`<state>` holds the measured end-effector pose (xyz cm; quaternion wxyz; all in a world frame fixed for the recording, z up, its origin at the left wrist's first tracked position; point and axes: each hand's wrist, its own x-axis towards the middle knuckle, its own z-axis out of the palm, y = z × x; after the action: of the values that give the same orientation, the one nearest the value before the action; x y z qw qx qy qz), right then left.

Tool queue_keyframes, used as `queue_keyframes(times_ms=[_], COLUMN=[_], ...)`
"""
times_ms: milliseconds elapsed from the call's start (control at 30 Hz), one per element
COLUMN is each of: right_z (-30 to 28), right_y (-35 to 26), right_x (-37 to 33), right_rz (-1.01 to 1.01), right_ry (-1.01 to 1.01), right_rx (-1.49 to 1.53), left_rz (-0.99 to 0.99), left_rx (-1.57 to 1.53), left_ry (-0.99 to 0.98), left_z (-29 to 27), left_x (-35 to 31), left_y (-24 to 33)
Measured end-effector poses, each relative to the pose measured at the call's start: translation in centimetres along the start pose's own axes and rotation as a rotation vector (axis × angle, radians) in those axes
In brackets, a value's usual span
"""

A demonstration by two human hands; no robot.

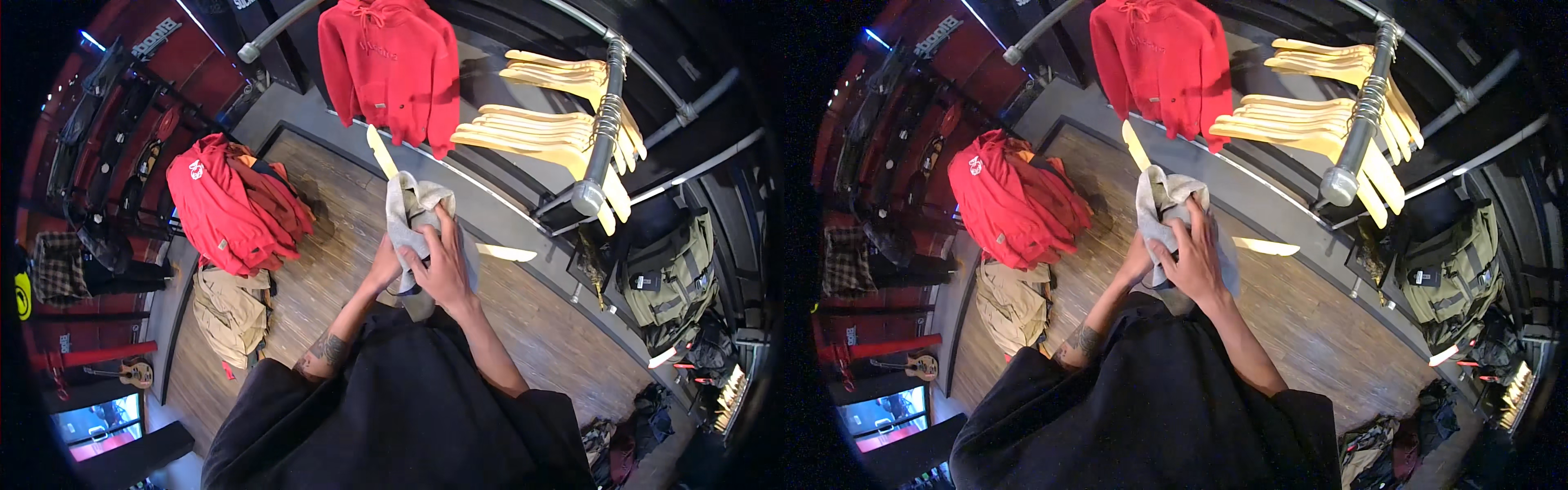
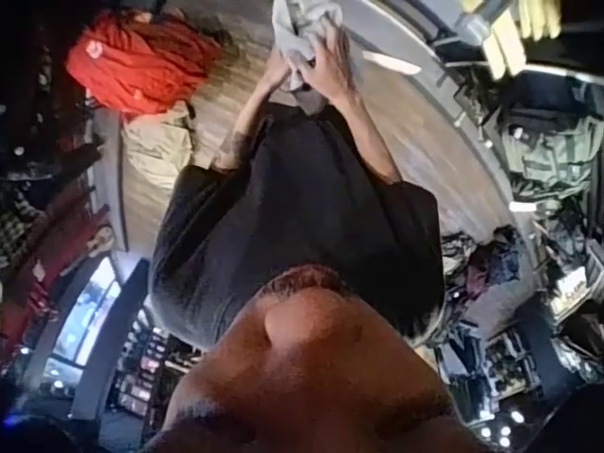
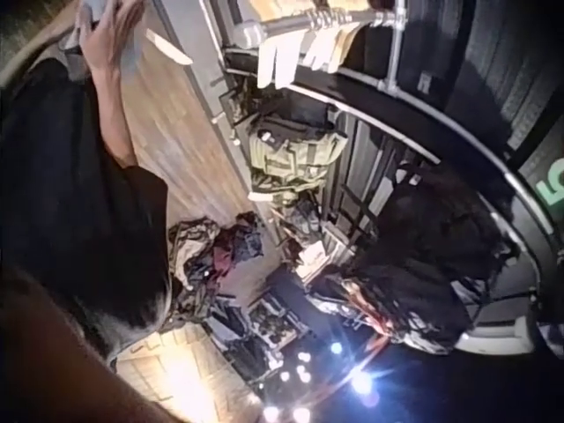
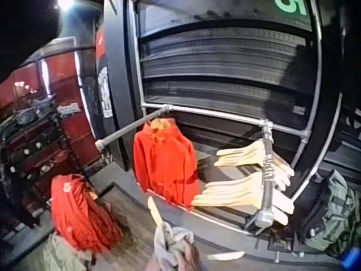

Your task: Hanging red hoodies on wooden hangers and placing them on a clothing rack.

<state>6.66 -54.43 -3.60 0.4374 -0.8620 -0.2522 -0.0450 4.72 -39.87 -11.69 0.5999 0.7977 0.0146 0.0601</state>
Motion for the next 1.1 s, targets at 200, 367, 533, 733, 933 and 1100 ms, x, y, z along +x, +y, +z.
queue_keyframes(times_ms=[200, 367, 533, 733, 933, 1100], right_z=[1.9, 2.7, 2.6, 4.9, 12.2, 16.0], right_y=[1.7, 3.1, 0.6, -10.1, -15.4, -16.1], right_x=[-2.3, -4.0, -5.0, -6.6, -7.6, -10.7], right_rz=[0.072, 0.543, 0.732, 0.519, -0.242, -0.115], right_ry=[0.092, 0.161, 0.377, 0.588, -0.211, -0.259], right_rx=[0.213, 0.272, 1.252, 0.757, -0.192, 0.021], left_rz=[-0.529, -0.351, -0.491, -0.562, -0.328, -0.385], left_rx=[-0.336, -0.153, -0.243, -0.484, -0.755, -0.495], left_ry=[0.090, 0.146, 0.228, 0.154, 0.173, 0.236], left_z=[-1.9, -5.4, -8.6, -11.7, -13.5, -15.3], left_x=[-1.4, -3.2, -6.8, -12.9, -18.2, -22.4], left_y=[2.2, 2.0, -1.0, -2.4, -2.7, -3.4])
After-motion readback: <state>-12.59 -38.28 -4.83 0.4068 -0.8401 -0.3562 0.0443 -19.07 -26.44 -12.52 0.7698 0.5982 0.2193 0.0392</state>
